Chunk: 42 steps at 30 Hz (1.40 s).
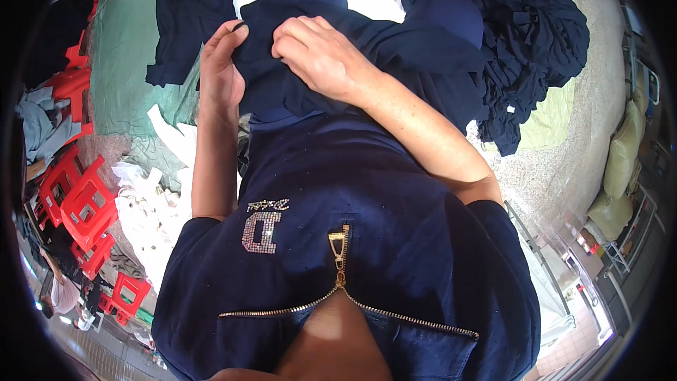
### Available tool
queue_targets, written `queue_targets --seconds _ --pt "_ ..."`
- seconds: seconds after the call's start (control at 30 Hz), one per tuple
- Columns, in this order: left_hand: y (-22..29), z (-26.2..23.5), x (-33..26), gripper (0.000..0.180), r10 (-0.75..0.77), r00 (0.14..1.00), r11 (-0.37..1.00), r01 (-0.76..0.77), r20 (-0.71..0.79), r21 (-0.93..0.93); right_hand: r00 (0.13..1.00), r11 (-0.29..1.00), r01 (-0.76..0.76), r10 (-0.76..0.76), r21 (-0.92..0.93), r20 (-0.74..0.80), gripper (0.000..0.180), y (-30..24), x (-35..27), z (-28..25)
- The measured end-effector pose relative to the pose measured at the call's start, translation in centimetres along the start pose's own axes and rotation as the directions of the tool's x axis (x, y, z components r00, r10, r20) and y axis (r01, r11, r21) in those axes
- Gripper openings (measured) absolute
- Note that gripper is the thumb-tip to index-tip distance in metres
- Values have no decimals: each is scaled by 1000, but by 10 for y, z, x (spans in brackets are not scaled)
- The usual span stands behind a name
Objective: Inspecting black garments for defects or lint and cleaning them manually with hands.
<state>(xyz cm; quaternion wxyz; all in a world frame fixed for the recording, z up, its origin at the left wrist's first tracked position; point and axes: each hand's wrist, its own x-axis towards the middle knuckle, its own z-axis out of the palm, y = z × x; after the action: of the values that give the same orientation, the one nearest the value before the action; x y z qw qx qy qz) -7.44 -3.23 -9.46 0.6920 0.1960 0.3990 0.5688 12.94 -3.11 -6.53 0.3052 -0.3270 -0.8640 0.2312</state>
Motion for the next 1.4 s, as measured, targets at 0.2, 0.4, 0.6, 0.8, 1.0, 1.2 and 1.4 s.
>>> queue_targets --seconds 0.2,0.4,0.6,0.8,1.0,1.2,1.4 --pt "16 19 -15 13 57 997 947 -74 61 312 917 944 235 -295 -233 -270 30 -9 15 -5" --pt "27 20 -25 13 -81 992 937 42 99 346 930 955 242 -278 -172 -241 25 5 11 -3" --pt "35 26 -29 16 -82 993 783 13 83 621 932 947 281 -307 -154 -192 15 0 10 -4" --pt "32 17 -30 21 -20 975 706 -143 221 694 966 979 197 -203 -51 -161 18 2 7 -2" --pt "34 22 -33 23 38 940 571 -300 340 764 990 958 -85 112 272 -83 20 -6 7 -2" --pt "34 33 -37 21 158 873 288 -487 461 824 958 924 -284 287 255 28 20 -4 4 1" --pt "28 34 -42 22 236 878 247 -468 415 849 962 933 -262 272 246 -8 17 -3 4 4"
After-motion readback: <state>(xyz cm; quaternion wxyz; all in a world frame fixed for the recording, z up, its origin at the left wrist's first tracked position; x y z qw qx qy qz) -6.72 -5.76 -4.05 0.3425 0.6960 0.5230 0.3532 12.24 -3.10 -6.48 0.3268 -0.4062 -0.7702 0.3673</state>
